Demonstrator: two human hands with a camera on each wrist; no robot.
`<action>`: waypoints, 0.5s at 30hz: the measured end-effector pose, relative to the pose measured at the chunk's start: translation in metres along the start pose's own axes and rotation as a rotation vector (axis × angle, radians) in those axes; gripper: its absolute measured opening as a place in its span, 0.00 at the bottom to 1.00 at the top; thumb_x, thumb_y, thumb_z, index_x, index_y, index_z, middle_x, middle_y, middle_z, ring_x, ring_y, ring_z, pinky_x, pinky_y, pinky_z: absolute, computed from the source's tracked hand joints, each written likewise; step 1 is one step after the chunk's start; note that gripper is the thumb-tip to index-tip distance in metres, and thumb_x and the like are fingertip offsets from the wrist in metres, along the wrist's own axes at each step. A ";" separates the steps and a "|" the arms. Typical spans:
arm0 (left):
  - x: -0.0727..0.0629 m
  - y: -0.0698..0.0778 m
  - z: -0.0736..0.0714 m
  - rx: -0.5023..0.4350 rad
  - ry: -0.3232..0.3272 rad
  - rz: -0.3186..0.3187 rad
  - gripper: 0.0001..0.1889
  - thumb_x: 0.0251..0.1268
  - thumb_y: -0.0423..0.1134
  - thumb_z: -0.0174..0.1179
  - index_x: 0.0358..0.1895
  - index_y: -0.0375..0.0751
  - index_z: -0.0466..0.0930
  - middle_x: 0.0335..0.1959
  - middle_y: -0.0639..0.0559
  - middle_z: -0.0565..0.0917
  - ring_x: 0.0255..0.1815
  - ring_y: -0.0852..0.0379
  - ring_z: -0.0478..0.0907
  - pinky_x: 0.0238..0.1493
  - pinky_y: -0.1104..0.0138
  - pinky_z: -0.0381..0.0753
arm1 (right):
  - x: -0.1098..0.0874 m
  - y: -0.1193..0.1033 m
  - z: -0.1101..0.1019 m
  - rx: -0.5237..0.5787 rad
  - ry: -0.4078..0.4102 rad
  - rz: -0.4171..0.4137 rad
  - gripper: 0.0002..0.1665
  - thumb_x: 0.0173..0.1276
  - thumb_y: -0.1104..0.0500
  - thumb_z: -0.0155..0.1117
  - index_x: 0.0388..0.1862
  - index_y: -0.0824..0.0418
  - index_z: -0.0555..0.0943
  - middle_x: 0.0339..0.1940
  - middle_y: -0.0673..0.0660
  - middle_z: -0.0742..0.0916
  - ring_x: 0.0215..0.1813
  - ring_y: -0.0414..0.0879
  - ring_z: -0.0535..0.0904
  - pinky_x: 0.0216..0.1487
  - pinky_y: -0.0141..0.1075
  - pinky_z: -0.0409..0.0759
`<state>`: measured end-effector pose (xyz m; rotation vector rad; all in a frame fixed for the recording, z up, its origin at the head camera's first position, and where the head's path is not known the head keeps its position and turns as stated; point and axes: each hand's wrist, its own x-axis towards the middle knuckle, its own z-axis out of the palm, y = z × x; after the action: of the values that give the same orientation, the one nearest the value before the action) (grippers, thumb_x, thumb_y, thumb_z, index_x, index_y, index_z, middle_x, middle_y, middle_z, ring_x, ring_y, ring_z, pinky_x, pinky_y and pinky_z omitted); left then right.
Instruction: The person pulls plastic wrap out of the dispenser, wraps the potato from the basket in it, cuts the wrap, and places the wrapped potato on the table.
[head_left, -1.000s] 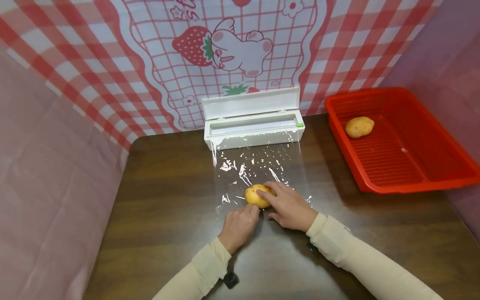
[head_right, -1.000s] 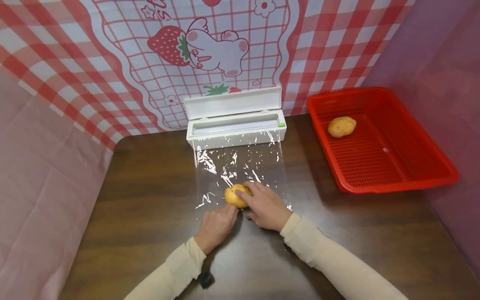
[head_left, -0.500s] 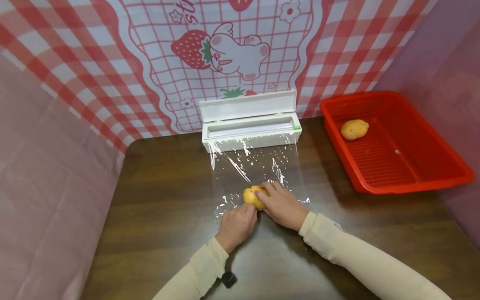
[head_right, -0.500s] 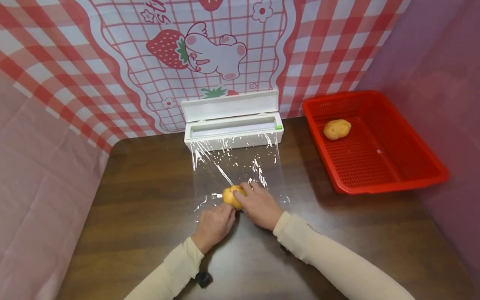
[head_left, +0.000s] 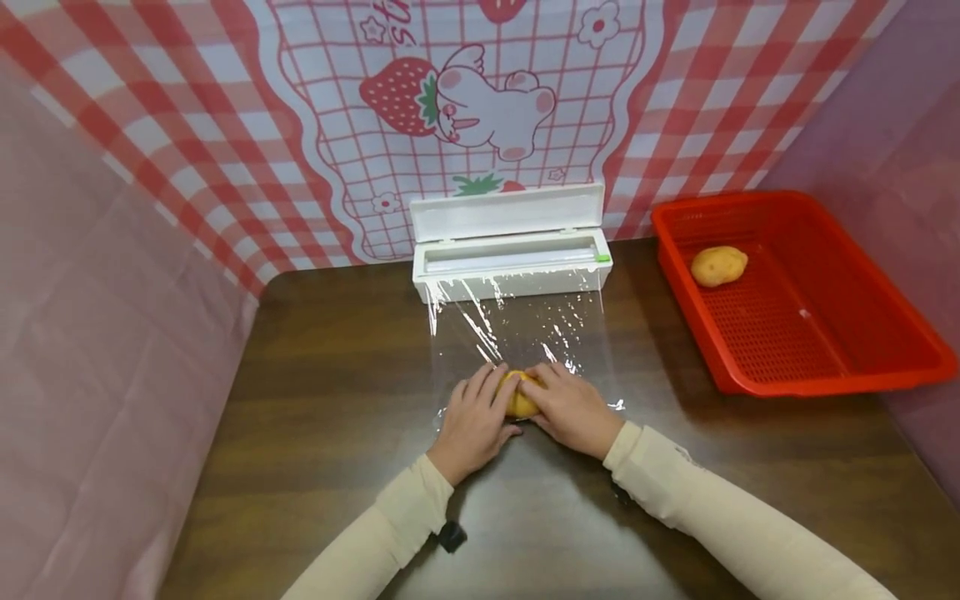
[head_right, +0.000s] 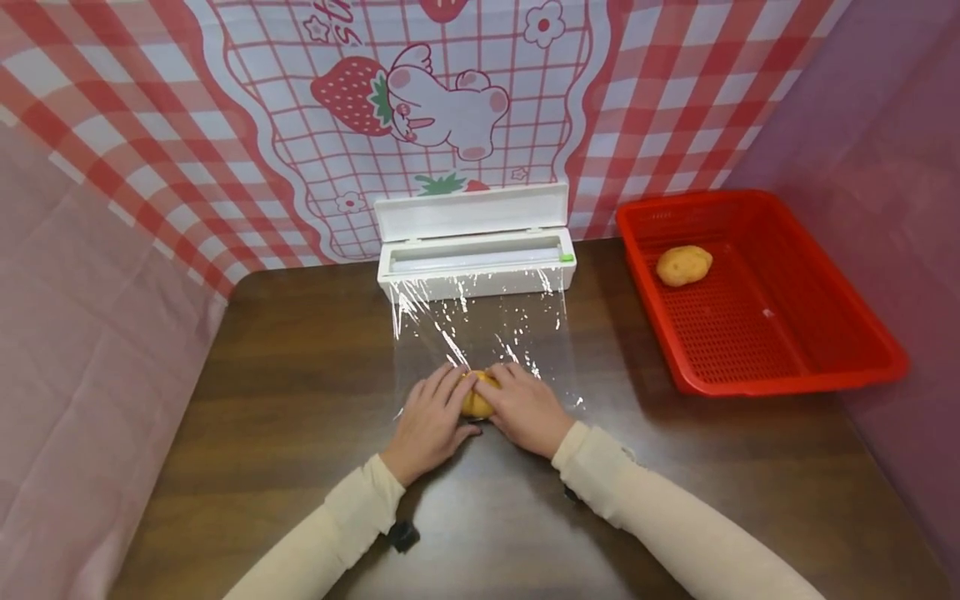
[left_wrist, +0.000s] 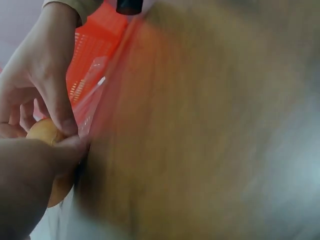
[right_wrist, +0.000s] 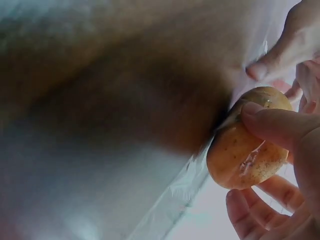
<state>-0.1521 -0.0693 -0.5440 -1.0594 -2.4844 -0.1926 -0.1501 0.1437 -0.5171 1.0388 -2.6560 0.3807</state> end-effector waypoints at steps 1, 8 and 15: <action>0.001 -0.002 0.000 0.008 -0.006 0.012 0.41 0.59 0.58 0.70 0.71 0.39 0.70 0.67 0.42 0.75 0.67 0.44 0.71 0.57 0.53 0.76 | 0.000 0.001 0.000 0.005 -0.004 -0.004 0.28 0.56 0.56 0.80 0.55 0.59 0.81 0.53 0.60 0.82 0.51 0.55 0.78 0.43 0.47 0.83; 0.010 -0.016 -0.007 -0.019 -0.072 0.044 0.37 0.62 0.57 0.68 0.68 0.37 0.75 0.63 0.46 0.80 0.61 0.49 0.77 0.53 0.58 0.77 | 0.002 0.007 -0.005 0.082 -0.036 0.008 0.34 0.56 0.56 0.80 0.63 0.60 0.81 0.56 0.60 0.82 0.54 0.55 0.79 0.50 0.48 0.83; 0.021 -0.028 -0.017 -0.150 -0.142 0.061 0.34 0.62 0.56 0.67 0.66 0.38 0.78 0.62 0.45 0.81 0.57 0.48 0.78 0.52 0.57 0.79 | 0.003 0.016 -0.007 0.155 -0.065 0.027 0.37 0.56 0.58 0.81 0.65 0.60 0.80 0.55 0.60 0.79 0.51 0.54 0.80 0.48 0.47 0.83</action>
<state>-0.1797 -0.0800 -0.5188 -1.2487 -2.5925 -0.2993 -0.1618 0.1557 -0.5115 1.0778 -2.7363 0.5758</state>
